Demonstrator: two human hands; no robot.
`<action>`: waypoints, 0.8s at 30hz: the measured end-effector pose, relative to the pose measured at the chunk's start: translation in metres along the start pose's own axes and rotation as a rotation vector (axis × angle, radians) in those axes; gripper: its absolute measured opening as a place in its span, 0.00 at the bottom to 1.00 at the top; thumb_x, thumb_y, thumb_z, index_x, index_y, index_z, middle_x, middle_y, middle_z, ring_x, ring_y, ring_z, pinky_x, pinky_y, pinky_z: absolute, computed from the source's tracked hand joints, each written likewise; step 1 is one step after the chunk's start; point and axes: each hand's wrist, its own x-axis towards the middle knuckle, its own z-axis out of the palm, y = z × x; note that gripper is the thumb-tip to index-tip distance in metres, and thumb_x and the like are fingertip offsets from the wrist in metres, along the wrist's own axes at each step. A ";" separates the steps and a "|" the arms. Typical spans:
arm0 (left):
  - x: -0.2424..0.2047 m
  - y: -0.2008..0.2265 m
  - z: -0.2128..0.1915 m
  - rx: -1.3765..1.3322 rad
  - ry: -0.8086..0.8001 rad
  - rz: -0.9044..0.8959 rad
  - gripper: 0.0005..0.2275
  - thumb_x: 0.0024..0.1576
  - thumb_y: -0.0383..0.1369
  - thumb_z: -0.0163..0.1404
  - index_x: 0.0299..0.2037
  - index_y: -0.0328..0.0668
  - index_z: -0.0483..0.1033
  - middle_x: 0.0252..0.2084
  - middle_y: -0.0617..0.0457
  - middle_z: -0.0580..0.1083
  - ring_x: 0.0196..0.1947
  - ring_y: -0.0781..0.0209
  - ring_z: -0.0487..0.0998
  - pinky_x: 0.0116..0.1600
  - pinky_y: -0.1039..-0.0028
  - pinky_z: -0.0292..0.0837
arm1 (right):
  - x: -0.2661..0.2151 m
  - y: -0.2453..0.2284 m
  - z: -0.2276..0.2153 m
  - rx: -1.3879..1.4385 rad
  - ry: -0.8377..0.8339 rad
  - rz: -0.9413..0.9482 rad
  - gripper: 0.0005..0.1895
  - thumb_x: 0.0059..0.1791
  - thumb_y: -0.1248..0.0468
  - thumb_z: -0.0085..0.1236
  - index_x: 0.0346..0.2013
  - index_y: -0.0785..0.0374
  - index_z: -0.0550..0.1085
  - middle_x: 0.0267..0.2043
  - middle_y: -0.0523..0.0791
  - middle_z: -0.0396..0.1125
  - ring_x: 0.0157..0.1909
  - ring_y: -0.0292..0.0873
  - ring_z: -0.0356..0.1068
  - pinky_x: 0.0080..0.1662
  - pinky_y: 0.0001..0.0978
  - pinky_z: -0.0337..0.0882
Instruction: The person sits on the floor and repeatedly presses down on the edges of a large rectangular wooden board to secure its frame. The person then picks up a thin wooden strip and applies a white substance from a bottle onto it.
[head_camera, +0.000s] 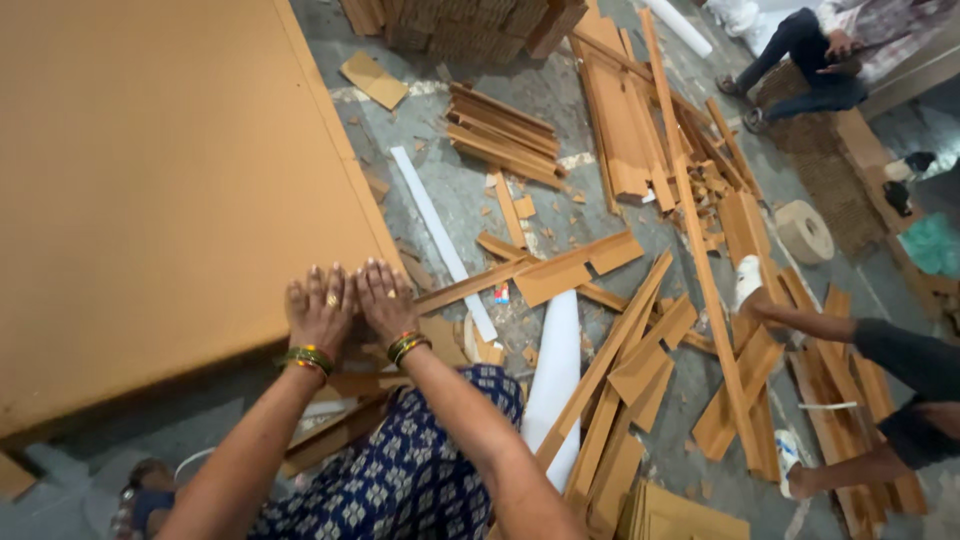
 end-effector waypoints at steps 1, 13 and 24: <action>0.003 0.003 0.005 0.030 0.028 -0.003 0.24 0.58 0.38 0.44 0.67 0.46 0.65 0.70 0.47 0.65 0.68 0.39 0.65 0.67 0.36 0.54 | 0.002 0.002 0.002 0.024 0.021 0.005 0.29 0.54 0.61 0.45 0.71 0.61 0.60 0.74 0.52 0.54 0.76 0.53 0.52 0.73 0.48 0.51; -0.009 0.004 0.028 -0.094 0.161 0.015 0.21 0.61 0.36 0.44 0.65 0.47 0.70 0.69 0.46 0.69 0.67 0.35 0.68 0.68 0.32 0.53 | -0.011 -0.010 0.009 0.174 0.056 0.097 0.29 0.53 0.61 0.46 0.71 0.59 0.60 0.75 0.51 0.54 0.77 0.52 0.52 0.75 0.50 0.50; -0.054 -0.114 0.002 -0.097 -0.245 0.234 0.44 0.48 0.46 0.52 0.76 0.54 0.44 0.78 0.47 0.48 0.76 0.43 0.48 0.70 0.39 0.45 | 0.001 -0.060 -0.019 0.031 0.089 -0.155 0.32 0.53 0.58 0.47 0.72 0.58 0.57 0.76 0.52 0.52 0.77 0.53 0.51 0.73 0.53 0.49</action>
